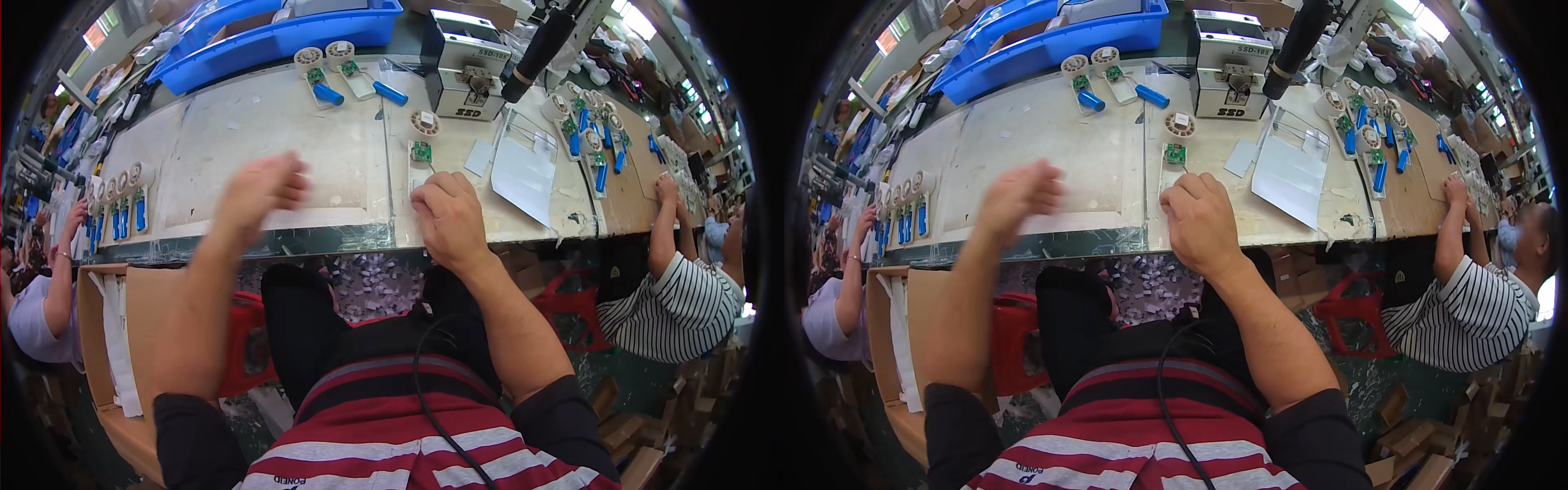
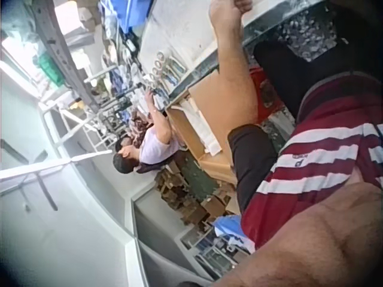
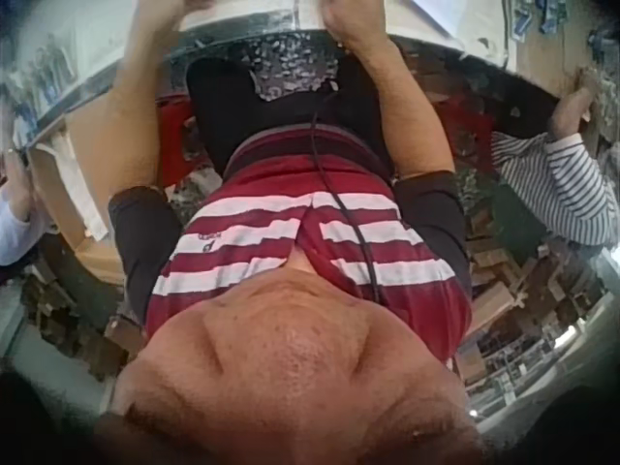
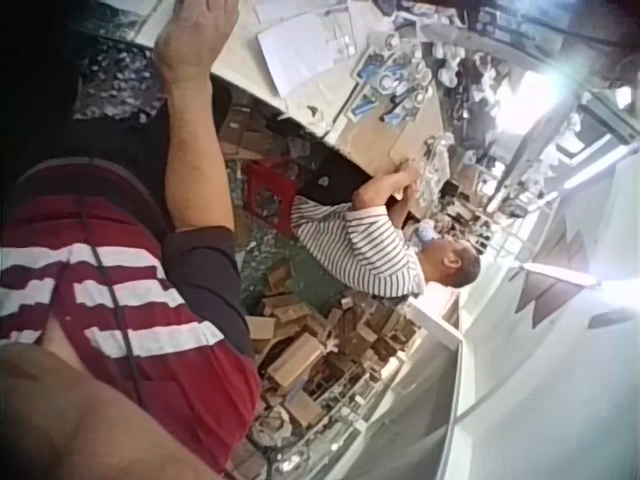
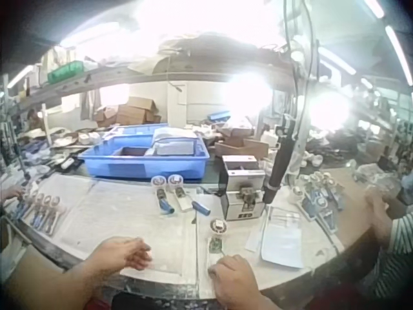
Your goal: Assembling small handheld fans by installing batteries and circuit boards into plastic housings at an industrial workbench.
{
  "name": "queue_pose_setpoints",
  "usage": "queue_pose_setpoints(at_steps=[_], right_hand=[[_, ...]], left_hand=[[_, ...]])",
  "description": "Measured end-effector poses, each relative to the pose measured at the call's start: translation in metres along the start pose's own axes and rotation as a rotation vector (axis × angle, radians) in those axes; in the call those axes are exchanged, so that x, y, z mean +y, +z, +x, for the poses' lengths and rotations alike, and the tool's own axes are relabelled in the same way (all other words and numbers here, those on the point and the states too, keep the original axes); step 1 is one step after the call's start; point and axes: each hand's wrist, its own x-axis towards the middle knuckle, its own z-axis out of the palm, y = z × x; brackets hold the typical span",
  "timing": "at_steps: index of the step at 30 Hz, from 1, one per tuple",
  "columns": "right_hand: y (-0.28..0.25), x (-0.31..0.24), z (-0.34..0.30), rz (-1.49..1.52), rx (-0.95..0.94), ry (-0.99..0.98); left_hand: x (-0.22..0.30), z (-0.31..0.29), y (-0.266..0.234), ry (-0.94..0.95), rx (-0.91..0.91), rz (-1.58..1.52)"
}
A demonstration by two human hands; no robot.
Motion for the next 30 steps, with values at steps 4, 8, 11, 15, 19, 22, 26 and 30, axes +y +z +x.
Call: queue_pose_setpoints(at_steps=[4, 8, 11, 15, 19, 22, 26, 30], right_hand=[[-0.002, -0.030, 0.003, 0.278, 0.085, 0.023], [0.009, -0.041, -0.002, 0.304, 0.078, -0.069], [0.015, -0.043, -0.001, 0.281, 0.072, -0.125], [0.023, -0.045, 0.000, 0.258, 0.081, -0.173], [0.025, -0.045, -0.007, 0.193, 0.066, -0.210], [0.021, -0.042, -0.002, 0.293, 0.073, -0.185], [0.019, -0.036, 0.016, 0.209, 0.148, -0.156], [0.026, -0.031, 0.027, 0.108, 0.054, -0.232]], left_hand=[[-0.003, 0.000, 0.102, -0.242, -0.159, -0.408], [-0.027, 0.015, 0.126, -0.036, -0.251, -0.912], [-0.034, 0.012, 0.130, 0.019, -0.220, -0.869], [-0.040, 0.009, 0.129, 0.070, -0.178, -0.912], [-0.051, 0.014, 0.122, 0.103, -0.267, -0.974], [-0.046, 0.010, 0.125, 0.092, -0.251, -0.958], [-0.038, 0.005, 0.129, 0.127, -0.223, -0.956], [-0.040, 0.005, 0.131, 0.156, -0.245, -0.922]])
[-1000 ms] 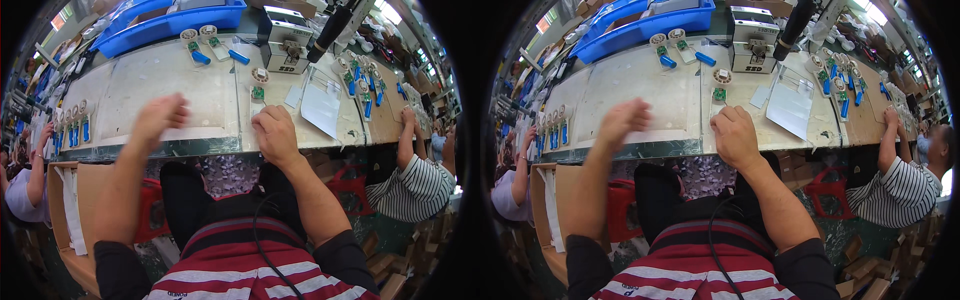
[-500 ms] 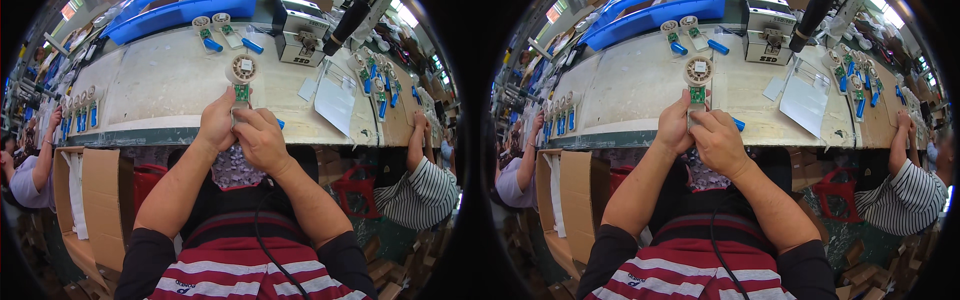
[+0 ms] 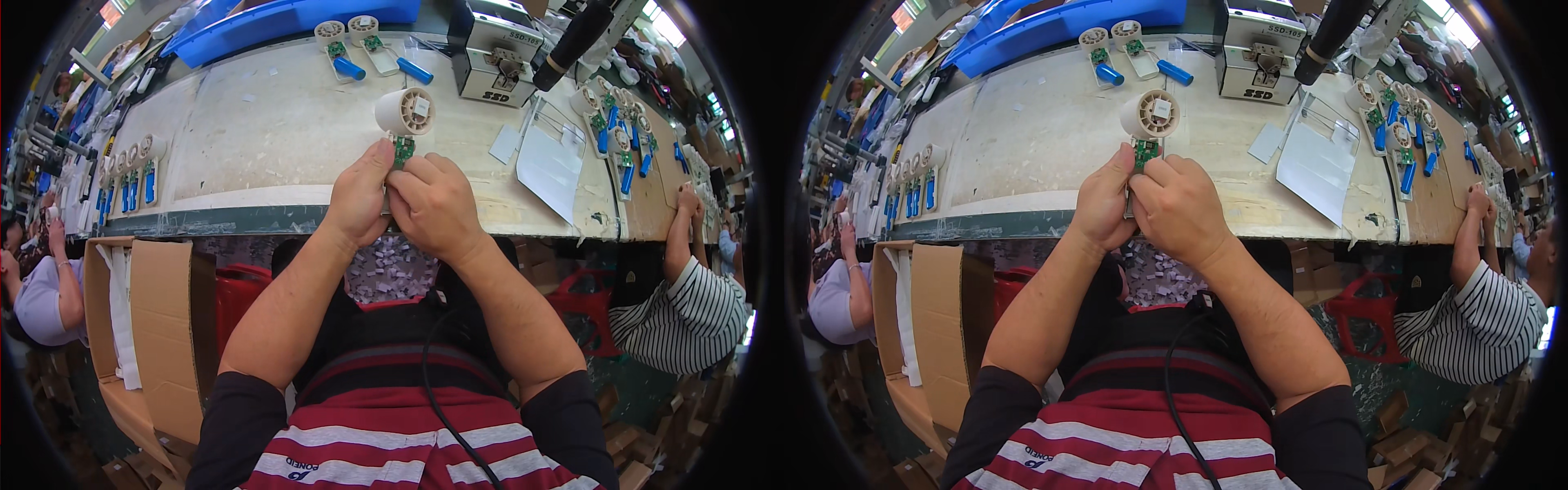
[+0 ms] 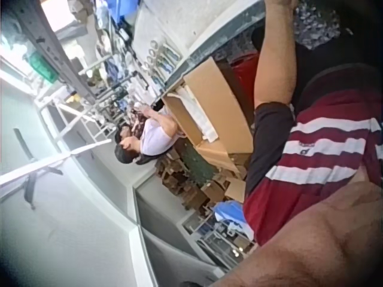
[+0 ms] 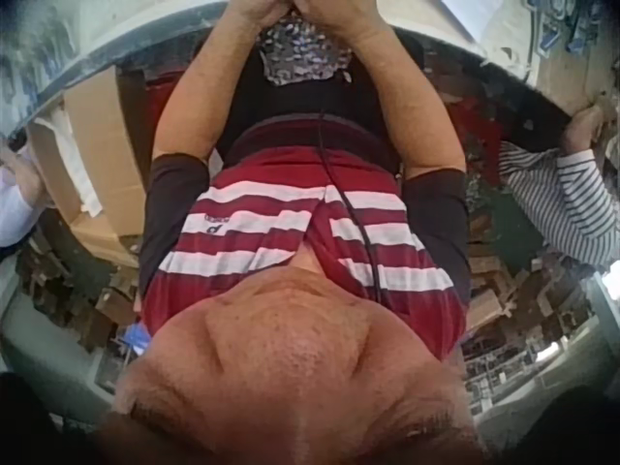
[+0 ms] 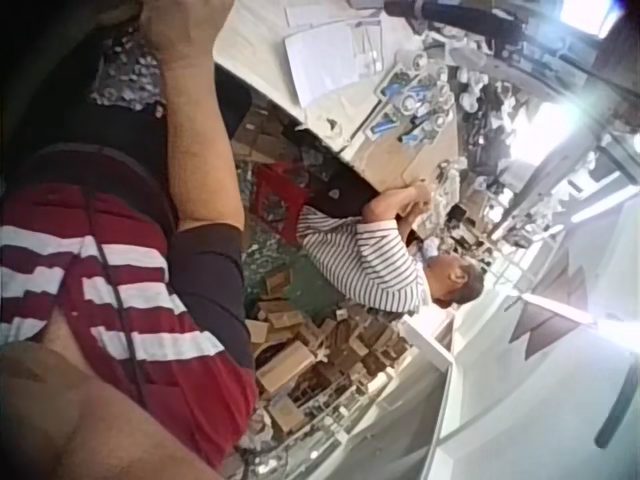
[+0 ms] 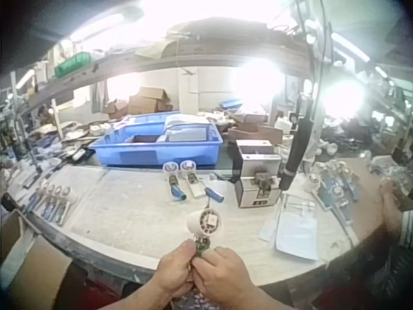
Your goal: Assembling small handheld fans by installing batteries and circuit boards into plastic housings at an industrial workbench.
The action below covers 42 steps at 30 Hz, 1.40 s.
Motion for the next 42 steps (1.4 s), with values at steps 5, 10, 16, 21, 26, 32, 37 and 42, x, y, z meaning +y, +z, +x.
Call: queue_pose_setpoints(at_steps=[5, 10, 16, 21, 26, 32, 37, 42], right_hand=[[-0.001, 0.001, -0.006, 0.056, 0.019, 0.016], [-0.035, -0.022, -0.042, 0.195, -0.106, 0.057], [-0.042, -0.018, -0.035, 0.061, -0.078, 0.399], [-0.032, 0.002, -0.020, 0.123, -0.251, 0.589], [-0.034, 0.007, -0.011, 0.195, -0.425, 0.665], [-0.047, -0.010, -0.003, 0.574, -0.415, 1.009], [-0.032, -0.012, -0.007, 0.518, -0.254, 0.704], [-0.028, -0.014, -0.001, 0.427, -0.237, 0.535]], left_hand=[[0.002, 0.000, 0.006, -0.016, 0.062, -0.025], [0.012, 0.009, -0.030, -0.055, -0.115, -0.065], [0.025, 0.008, -0.038, 0.022, -0.101, 0.046], [0.024, 0.005, -0.039, 0.035, -0.136, 0.022], [0.025, 0.004, -0.043, 0.063, -0.167, 0.003], [0.029, -0.004, -0.031, 0.082, -0.194, 0.029], [0.028, -0.004, -0.027, 0.120, -0.204, 0.052], [0.027, -0.001, -0.040, 0.103, -0.224, -0.027]])
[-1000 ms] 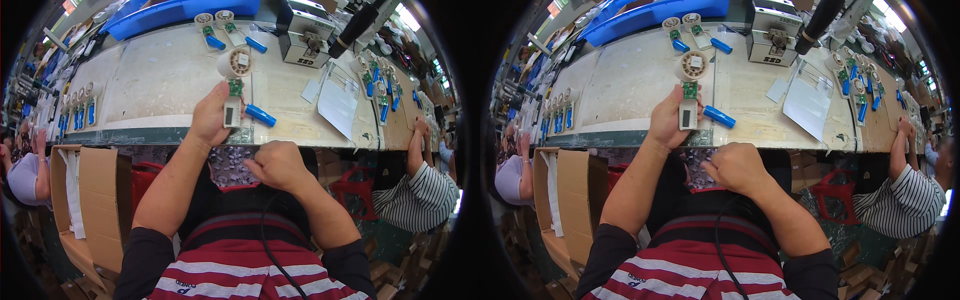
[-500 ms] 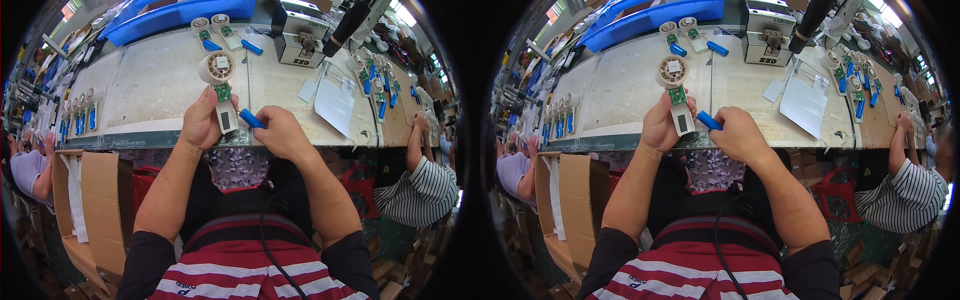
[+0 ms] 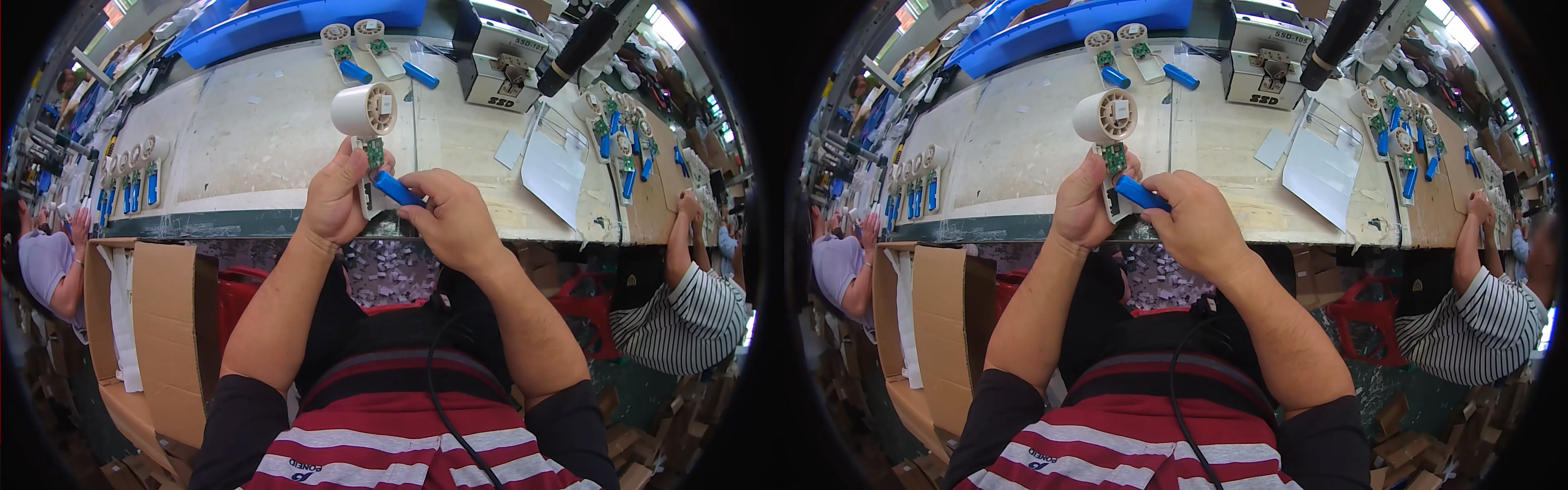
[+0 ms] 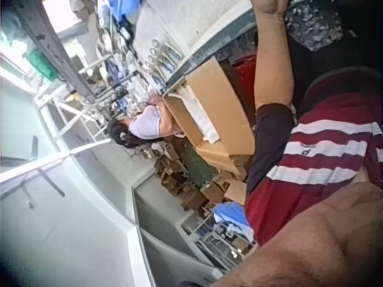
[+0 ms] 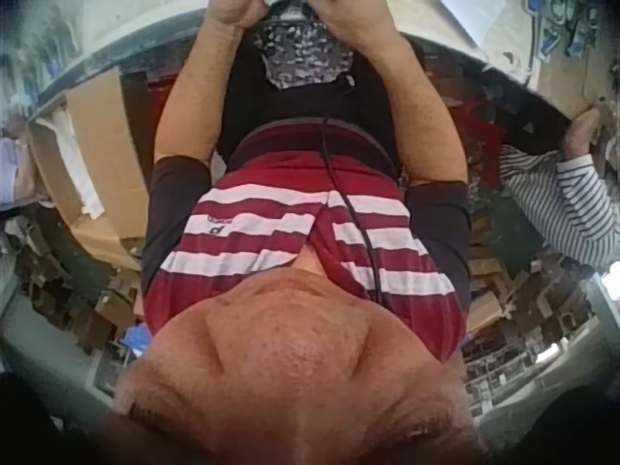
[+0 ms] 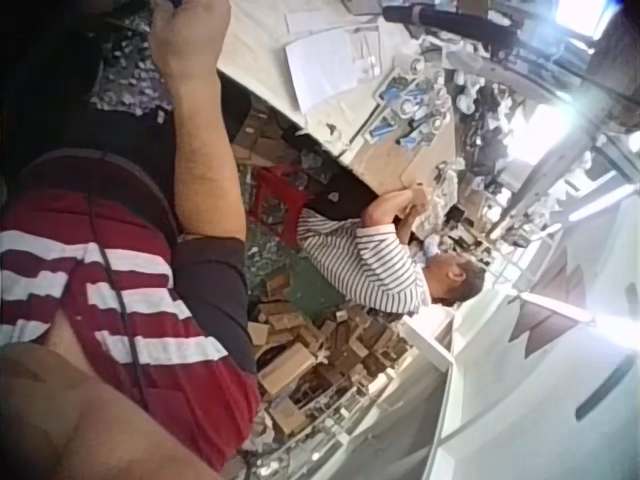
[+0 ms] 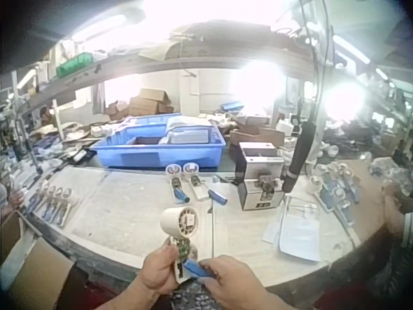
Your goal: Assembling small handheld fans by installing batteries and circuit boards into plastic housings at an industrial workbench.
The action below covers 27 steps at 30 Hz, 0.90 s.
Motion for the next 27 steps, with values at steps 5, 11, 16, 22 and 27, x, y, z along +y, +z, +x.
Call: queue_pose_setpoints(at_steps=[5, 11, 16, 22, 27], right_hand=[[0.010, -0.004, 0.001, -0.010, 0.040, 0.022], [0.018, -0.014, 0.005, -0.100, 0.075, 0.011], [0.023, -0.020, 0.008, -0.128, 0.114, 0.078], [0.036, -0.021, 0.008, 0.043, 0.194, 0.115], [0.035, -0.019, 0.001, 0.079, 0.237, 0.036]], left_hand=[[-0.004, 0.001, 0.003, 0.023, 0.083, -0.016], [-0.006, 0.002, -0.002, 0.017, 0.015, -0.089], [-0.008, 0.000, 0.002, 0.018, 0.046, -0.105], [-0.014, -0.004, 0.019, -0.008, 0.090, -0.142], [-0.010, -0.005, 0.017, -0.006, 0.075, -0.118]])
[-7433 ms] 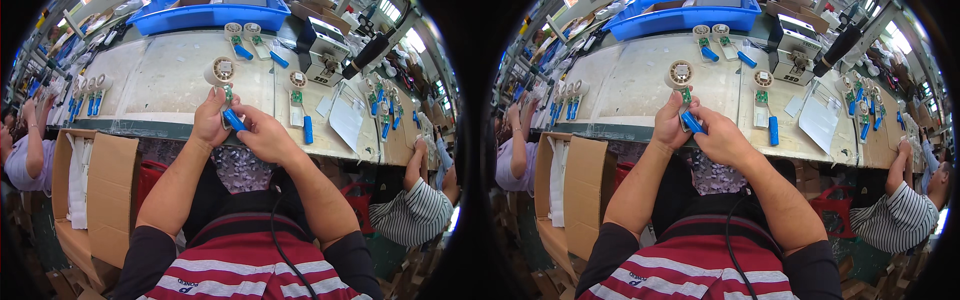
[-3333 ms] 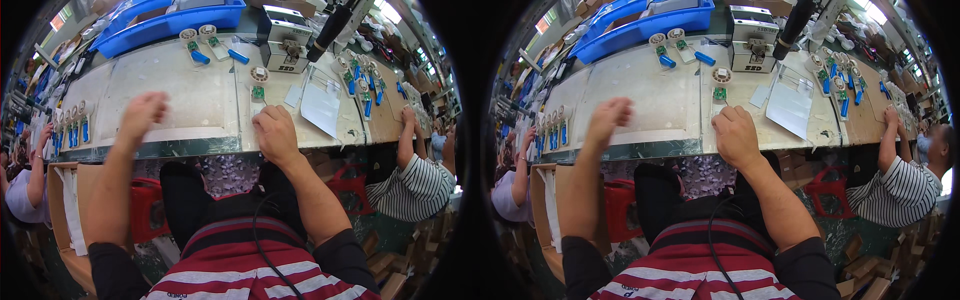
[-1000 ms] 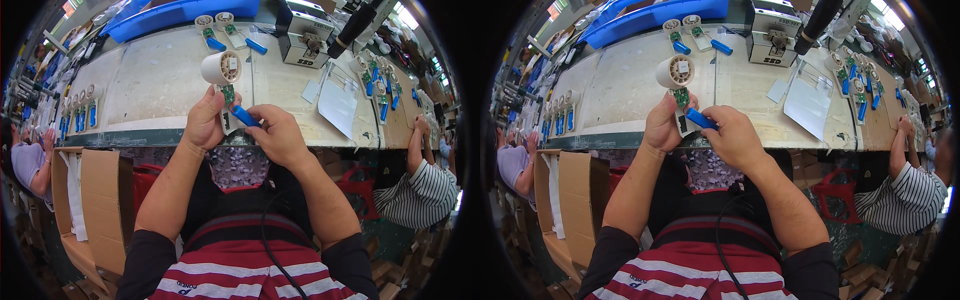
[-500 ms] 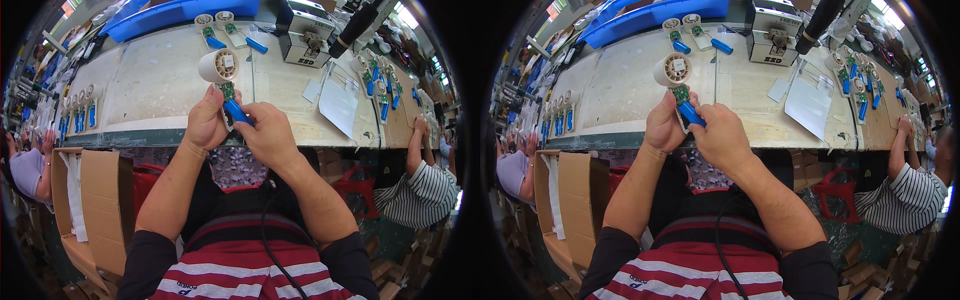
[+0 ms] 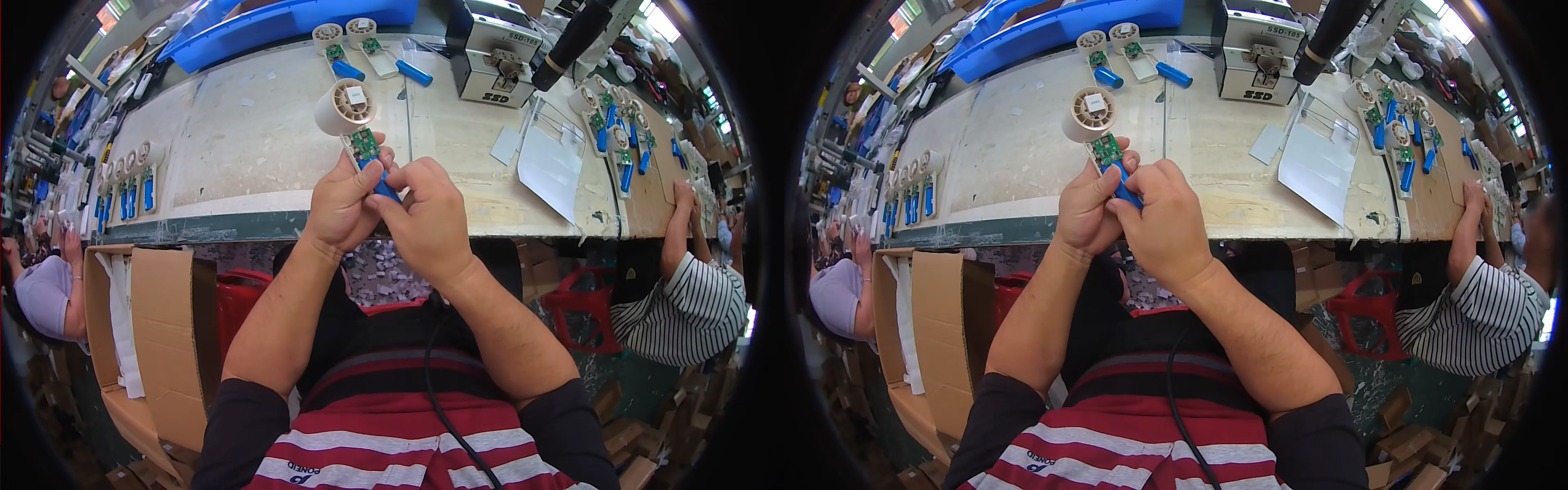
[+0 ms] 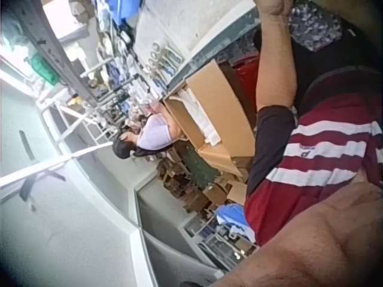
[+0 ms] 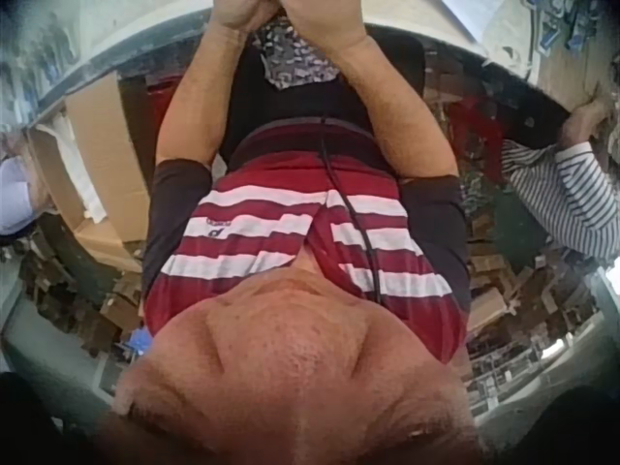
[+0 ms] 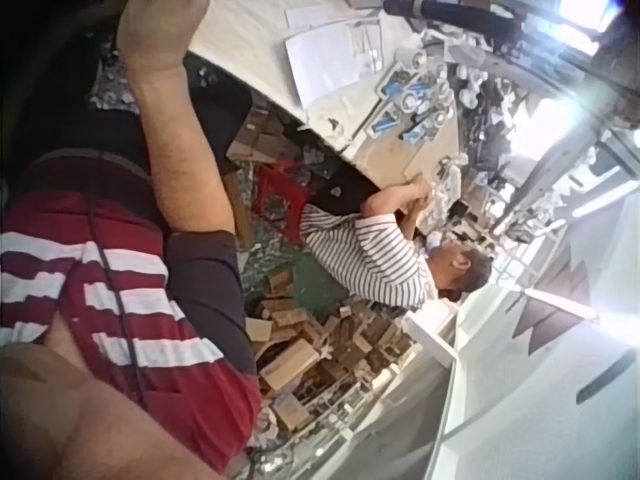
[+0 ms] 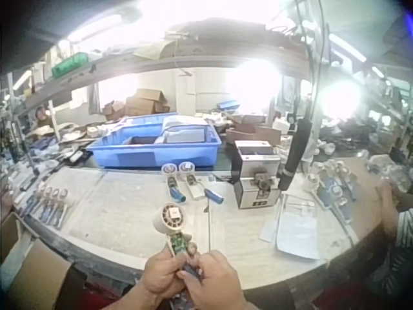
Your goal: Assembling small handheld fans by installing batteries and circuit boards into plastic housings at an industrial workbench.
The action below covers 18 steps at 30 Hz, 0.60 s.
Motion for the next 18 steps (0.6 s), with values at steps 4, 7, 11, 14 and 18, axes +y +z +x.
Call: queue_pose_setpoints(at_steps=[4, 7, 11, 14, 18], right_hand=[[-0.005, 0.012, -0.005, 0.128, -0.056, -0.155], [-0.007, 0.022, -0.007, -0.005, -0.005, -0.262], [-0.003, 0.030, -0.007, -0.023, 0.015, -0.320], [0.002, 0.034, -0.009, 0.009, 0.049, -0.339], [0.003, 0.039, -0.008, 0.050, 0.054, -0.383]], left_hand=[[0.003, 0.003, -0.007, -0.024, 0.012, -0.067], [-0.001, 0.005, -0.005, -0.040, 0.005, -0.107], [0.000, 0.003, -0.010, -0.065, -0.014, -0.083], [0.000, 0.001, -0.012, -0.106, 0.000, -0.154], [0.001, 0.000, -0.010, -0.122, 0.035, -0.162]])
